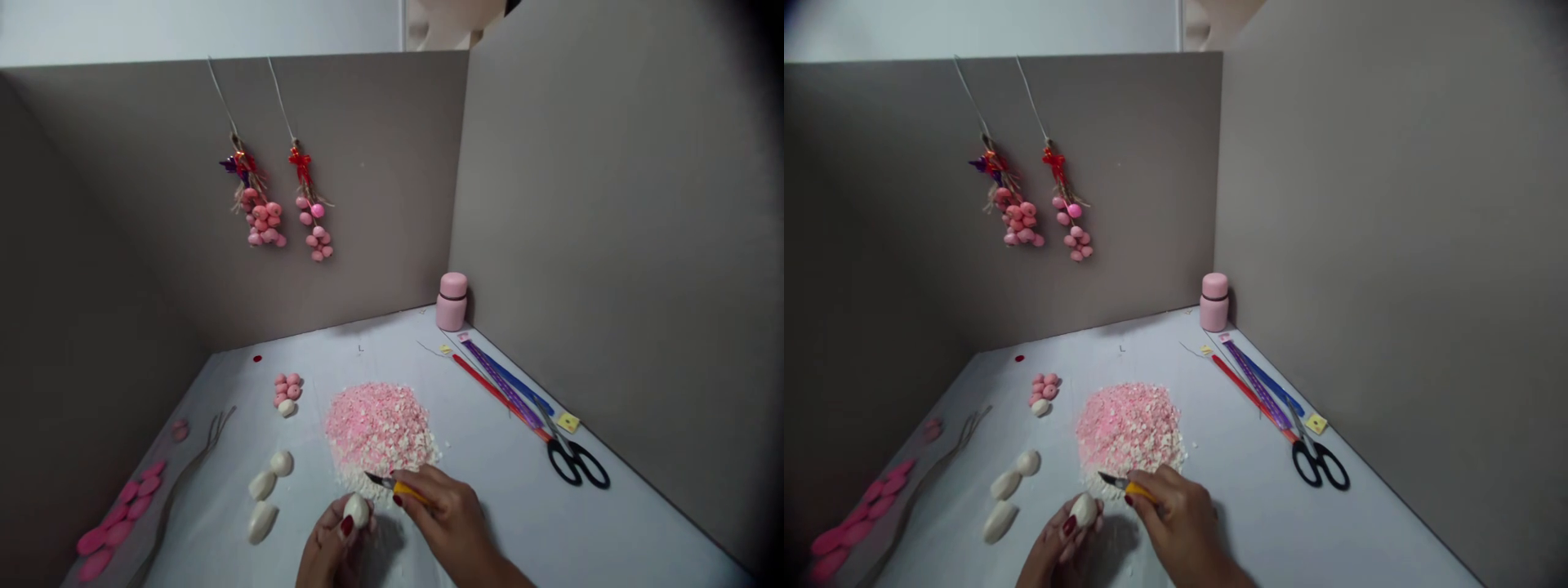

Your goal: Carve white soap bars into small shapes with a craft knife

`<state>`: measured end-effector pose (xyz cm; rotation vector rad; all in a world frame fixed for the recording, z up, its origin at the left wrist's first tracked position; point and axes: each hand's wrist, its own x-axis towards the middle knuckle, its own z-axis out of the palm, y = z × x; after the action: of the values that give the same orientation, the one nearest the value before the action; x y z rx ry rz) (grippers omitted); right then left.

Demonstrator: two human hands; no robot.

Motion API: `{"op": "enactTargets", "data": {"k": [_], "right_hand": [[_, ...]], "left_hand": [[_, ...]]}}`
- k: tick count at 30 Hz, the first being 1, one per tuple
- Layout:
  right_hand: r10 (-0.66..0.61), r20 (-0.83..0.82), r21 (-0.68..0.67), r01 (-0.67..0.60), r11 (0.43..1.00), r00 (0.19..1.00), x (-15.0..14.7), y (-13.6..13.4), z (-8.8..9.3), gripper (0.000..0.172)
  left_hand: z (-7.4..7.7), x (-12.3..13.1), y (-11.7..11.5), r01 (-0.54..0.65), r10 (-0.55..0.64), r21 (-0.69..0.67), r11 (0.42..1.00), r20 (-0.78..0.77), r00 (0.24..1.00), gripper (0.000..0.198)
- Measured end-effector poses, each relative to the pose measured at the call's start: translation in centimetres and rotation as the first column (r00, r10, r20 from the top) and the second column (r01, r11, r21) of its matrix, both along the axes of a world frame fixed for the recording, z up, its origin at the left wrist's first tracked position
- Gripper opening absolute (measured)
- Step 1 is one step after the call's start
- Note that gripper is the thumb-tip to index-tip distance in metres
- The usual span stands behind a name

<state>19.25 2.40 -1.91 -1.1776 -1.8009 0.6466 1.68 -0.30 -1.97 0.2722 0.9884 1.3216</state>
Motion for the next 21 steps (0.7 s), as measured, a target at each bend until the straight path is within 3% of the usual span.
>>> {"op": "enactTargets", "data": {"k": [6,13,21], "right_hand": [[0.06,-0.012,0.08,-0.059,0.995,0.998,-0.52,-0.66,0.06,0.029],[0.145,0.093,0.143,-0.158,0.977,0.985,-0.57,-0.8,0.67,0.035],[0.135,0.162,0.168,-0.163,0.972,0.977,-0.53,-0.82,0.81,0.044]], "left_hand": [[-0.08,0.1,0.17,-0.007,0.008,0.049,0.999,-0.017,1.0,0.047],[0.04,0.14,0.21,-0.024,0.027,0.057,0.998,-0.052,0.998,0.046],[0.3,0.32,0.21,-0.014,0.018,0.04,0.999,-0.09,0.996,0.04]]}}
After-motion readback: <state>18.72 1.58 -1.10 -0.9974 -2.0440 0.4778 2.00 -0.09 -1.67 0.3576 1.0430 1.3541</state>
